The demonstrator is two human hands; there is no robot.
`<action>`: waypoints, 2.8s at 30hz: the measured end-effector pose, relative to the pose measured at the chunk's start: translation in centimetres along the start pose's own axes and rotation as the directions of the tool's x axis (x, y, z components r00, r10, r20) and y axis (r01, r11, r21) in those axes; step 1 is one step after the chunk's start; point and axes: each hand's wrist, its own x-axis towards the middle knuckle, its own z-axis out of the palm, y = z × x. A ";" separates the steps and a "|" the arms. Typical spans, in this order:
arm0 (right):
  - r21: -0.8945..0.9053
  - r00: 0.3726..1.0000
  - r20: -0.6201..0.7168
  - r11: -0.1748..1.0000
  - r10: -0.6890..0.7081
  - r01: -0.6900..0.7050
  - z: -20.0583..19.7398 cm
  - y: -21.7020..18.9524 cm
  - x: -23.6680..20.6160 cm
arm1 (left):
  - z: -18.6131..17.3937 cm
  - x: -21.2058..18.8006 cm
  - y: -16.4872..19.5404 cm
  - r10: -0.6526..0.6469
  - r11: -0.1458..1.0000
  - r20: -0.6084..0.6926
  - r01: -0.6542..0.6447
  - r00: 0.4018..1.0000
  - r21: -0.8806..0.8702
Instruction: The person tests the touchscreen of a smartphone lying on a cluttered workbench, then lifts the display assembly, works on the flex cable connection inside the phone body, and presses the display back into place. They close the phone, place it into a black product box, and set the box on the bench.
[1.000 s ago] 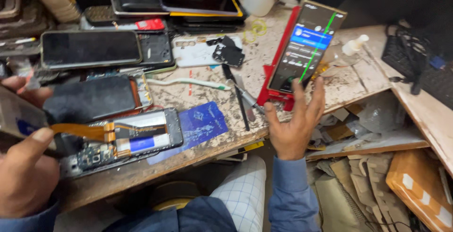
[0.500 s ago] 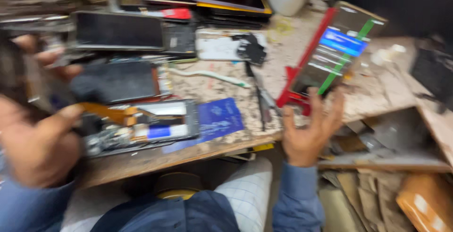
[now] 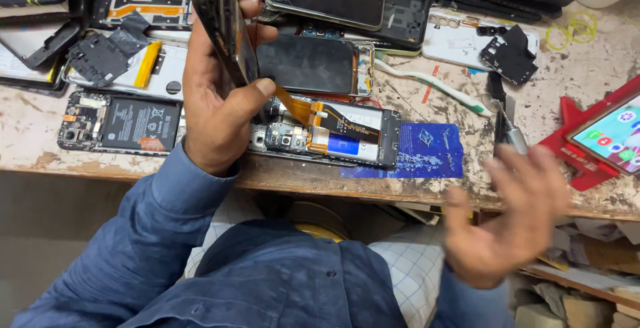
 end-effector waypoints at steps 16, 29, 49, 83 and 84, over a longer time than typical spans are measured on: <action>0.240 0.970 0.219 0.957 0.110 -0.163 5.4 -3.7 2.2 | -1.3 0.5 -0.1 -0.058 0.997 0.005 0.058 0.998 -0.058; 0.067 0.861 0.500 0.996 -0.087 0.061 7.0 -2.5 3.5 | -1.1 1.2 -0.7 -0.120 0.990 0.000 0.120 0.993 -0.069; 0.056 0.855 0.513 0.997 -0.073 0.052 8.1 -1.3 3.5 | -1.0 1.5 -2.2 -0.136 0.987 -0.010 0.134 0.991 -0.084; 0.070 0.849 0.522 0.996 -0.076 0.046 8.1 -0.7 3.6 | -1.1 1.7 -3.3 -0.053 0.997 0.004 0.053 0.999 -0.049; 0.070 0.849 0.523 0.997 -0.075 0.045 8.1 -0.6 3.6 | -1.1 1.6 -3.3 -0.053 0.997 0.005 0.053 0.999 -0.050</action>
